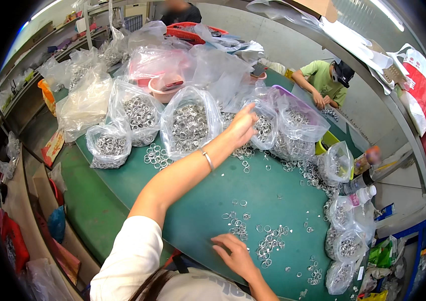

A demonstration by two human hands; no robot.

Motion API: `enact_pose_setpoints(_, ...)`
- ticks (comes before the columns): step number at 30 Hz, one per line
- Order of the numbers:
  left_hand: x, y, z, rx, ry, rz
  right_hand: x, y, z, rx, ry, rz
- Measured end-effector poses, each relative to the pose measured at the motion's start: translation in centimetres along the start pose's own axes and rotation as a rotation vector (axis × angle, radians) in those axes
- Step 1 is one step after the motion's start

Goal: The person picks up and sorts small metal rings from a pile on a table by hand, occasionally gathering a small handful into their palm.

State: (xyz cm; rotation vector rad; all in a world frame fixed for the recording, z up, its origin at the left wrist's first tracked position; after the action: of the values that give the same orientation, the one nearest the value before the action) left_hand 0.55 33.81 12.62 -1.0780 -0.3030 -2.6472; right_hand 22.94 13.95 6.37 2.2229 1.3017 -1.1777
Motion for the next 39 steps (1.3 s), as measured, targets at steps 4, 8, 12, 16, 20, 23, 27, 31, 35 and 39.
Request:
enact_pose_setpoints(4,-0.7,4.3,-2.6,-0.192,-0.028,0.124,0.9,0.2,-0.6,-0.058,-0.025,0.060)
enact_pose_setpoints(8,0.7,11.3,-8.6,-0.223,-0.478,0.377,1.1,-0.5,-0.7,-0.105,0.012,0.059)
enact_pose_setpoints(12,2.5,17.3,-15.2,0.158,-0.750,0.737,0.6,-3.1,-0.3,-0.171,0.063,-0.008)
enact_pose_setpoints(16,5.4,22.6,-20.1,0.461,-1.129,0.927,0.7,-6.9,2.2,-0.249,0.090,-0.109)
enact_pose_setpoints(20,11.6,25.2,-22.3,0.857,-1.623,1.137,-0.6,-10.8,5.1,-0.291,0.143,-0.213)
enact_pose_setpoints(23,15.6,23.8,-26.7,0.716,-1.782,0.859,-2.3,-13.6,7.8,-0.267,0.185,-0.375)
enact_pose_setpoints(27,15.7,21.7,-27.9,0.654,-1.990,0.411,-4.7,-17.8,10.8,-0.185,0.273,-0.549)
enact_pose_setpoints(31,14.5,23.2,-27.9,0.413,-2.195,0.473,-7.5,-22.0,13.6,-0.116,0.374,-0.671)
enact_pose_setpoints(35,14.9,24.6,-26.2,0.218,-2.080,0.303,-7.9,-25.3,16.5,-0.085,0.667,-0.806)
enact_pose_setpoints(39,14.6,25.6,-25.9,0.162,-2.102,0.251,-7.2,-26.4,18.2,0.043,0.794,-0.938)
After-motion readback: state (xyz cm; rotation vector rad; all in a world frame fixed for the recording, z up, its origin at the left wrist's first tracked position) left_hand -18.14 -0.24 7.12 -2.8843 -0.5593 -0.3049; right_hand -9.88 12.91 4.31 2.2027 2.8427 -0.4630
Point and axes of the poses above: each hand's wrist, its own y-axis away from the middle knuckle, its own z-axis out of the palm, x = y × z, the point moved 3 cm from there along -y, towards the middle knuckle, and after that the axes turned 8 degrees about y, right-handed, at the moved point
